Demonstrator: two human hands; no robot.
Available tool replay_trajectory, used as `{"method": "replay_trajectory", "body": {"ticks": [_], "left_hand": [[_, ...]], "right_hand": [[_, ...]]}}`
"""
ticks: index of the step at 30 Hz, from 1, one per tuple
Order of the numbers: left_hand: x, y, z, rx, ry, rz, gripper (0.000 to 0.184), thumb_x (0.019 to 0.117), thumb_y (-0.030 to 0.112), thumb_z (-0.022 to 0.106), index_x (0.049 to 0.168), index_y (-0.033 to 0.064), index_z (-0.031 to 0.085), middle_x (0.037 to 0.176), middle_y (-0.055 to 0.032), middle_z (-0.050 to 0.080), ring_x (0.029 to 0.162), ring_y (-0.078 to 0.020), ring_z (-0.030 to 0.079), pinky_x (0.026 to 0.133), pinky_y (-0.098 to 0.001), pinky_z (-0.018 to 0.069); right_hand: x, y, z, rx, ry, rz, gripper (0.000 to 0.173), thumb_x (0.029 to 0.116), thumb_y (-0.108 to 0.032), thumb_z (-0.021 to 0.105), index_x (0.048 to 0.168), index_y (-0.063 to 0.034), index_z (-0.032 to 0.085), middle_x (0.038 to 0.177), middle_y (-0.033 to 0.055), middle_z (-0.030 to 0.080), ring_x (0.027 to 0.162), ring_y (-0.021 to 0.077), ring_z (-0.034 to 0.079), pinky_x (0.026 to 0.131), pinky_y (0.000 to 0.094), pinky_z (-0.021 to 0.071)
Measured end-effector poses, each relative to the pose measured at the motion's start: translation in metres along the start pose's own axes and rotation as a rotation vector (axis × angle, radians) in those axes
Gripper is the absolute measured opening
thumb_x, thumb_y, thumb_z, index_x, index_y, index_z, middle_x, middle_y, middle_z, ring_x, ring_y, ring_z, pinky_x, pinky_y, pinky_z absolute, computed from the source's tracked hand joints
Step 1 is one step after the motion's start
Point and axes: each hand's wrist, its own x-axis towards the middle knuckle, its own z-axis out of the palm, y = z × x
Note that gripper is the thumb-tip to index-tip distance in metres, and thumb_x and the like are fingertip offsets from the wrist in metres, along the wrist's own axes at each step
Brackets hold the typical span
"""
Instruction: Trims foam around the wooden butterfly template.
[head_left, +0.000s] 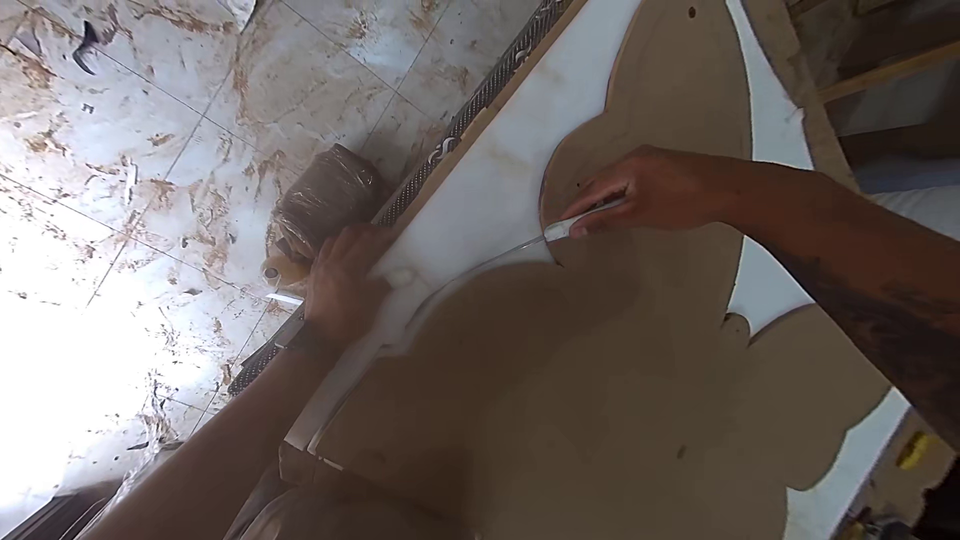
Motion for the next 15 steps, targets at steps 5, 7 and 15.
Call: {"method": "replay_trajectory", "body": {"ticks": [5, 7, 15], "left_hand": [[0.001, 0.001, -0.001, 0.001, -0.012, -0.014, 0.057, 0.0848, 0.026, 0.071, 0.139, 0.0351, 0.059, 0.144, 0.0053, 0.056, 0.128, -0.0244, 0.055, 0.099, -0.0553, 0.0495], [0.001, -0.001, 0.001, 0.0, -0.007, -0.012, 0.056, 0.085, 0.027, 0.07, 0.139, 0.0353, 0.059, 0.144, 0.0054, 0.056, 0.129, -0.0238, 0.055, 0.1, -0.0551, 0.0493], [0.001, -0.001, -0.001, 0.005, -0.001, 0.016, 0.056, 0.0853, 0.025, 0.07, 0.139, 0.0336, 0.059, 0.144, 0.0037, 0.056, 0.129, -0.024, 0.055, 0.102, -0.054, 0.0481]], "right_hand": [[-0.01, 0.005, -0.002, 0.004, -0.004, 0.058, 0.032, 0.0946, -0.052, 0.068, 0.113, -0.0286, 0.079, 0.099, -0.0091, 0.074, 0.086, 0.0046, 0.069, 0.077, 0.0345, 0.0613], [-0.017, 0.008, -0.001, 0.012, 0.004, 0.064, 0.03, 0.0945, -0.051, 0.069, 0.113, -0.0283, 0.079, 0.095, -0.0092, 0.074, 0.083, 0.0048, 0.069, 0.075, 0.0342, 0.0609], [-0.058, 0.026, 0.007, 0.075, 0.066, 0.179, 0.026, 0.094, -0.042, 0.073, 0.112, -0.025, 0.079, 0.098, -0.0067, 0.075, 0.083, 0.0073, 0.069, 0.076, 0.0359, 0.0612]]}}
